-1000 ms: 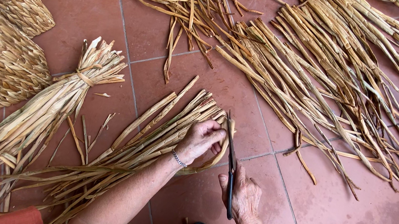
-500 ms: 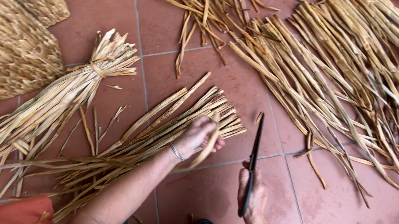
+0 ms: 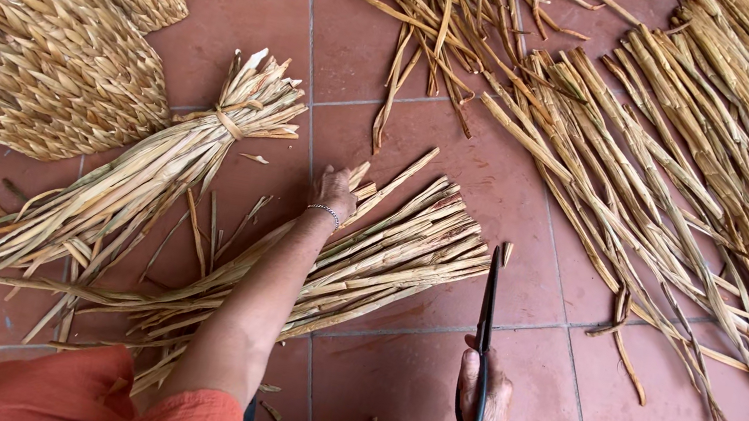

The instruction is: The person uses shears to trim the ends of dried plant stalks, holding bundles in one hand and cutting with the other. The person also splits individual stalks by hand and discards the cut pieces onto the floor.

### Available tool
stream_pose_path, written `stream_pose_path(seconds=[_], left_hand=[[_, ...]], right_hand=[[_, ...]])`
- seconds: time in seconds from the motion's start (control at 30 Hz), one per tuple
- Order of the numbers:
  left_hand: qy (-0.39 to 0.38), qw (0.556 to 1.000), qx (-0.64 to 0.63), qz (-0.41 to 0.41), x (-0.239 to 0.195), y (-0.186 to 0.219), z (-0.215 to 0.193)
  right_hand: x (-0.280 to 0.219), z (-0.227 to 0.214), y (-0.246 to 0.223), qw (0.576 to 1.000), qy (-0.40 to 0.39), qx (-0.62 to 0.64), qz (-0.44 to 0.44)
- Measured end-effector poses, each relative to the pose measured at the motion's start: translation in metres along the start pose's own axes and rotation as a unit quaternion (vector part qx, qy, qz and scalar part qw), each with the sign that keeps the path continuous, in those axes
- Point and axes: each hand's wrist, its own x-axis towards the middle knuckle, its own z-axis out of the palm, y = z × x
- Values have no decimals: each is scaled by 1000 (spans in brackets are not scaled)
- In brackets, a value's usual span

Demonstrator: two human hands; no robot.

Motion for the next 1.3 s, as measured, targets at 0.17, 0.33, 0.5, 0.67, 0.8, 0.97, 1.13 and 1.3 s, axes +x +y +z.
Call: stream_pose_path(seconds=[0.17,0.33,0.5,0.67,0.8,0.97,1.13,1.3], left_hand=[[-53,999,-8,-7,-21,15,-37],[-146,975,-169,1,-65,56,-70],[-205,872,-414,163,-138,95,-87],[-268,791,-539,109,-183,129,-89],[-285,777,-553,92,-190,136,-87],[-300,772,-555,80,-197,136,-83],[-293,769,-564,72,-201,137,-82],[-309,738,-597,48,-202,137,-74]], right_hand=[[-4,-1,-2,999,-27,-1,48],[-2,3,-16,998,-43,21,33],[-3,6,-50,997,-72,-27,31],[-5,7,-63,996,-50,-79,-4],[-7,4,-62,990,-30,-138,-5],[-8,-1,-61,988,-25,-145,-40],[-9,1,-55,987,-9,-139,-74],[-11,5,-49,987,-16,-147,-70]])
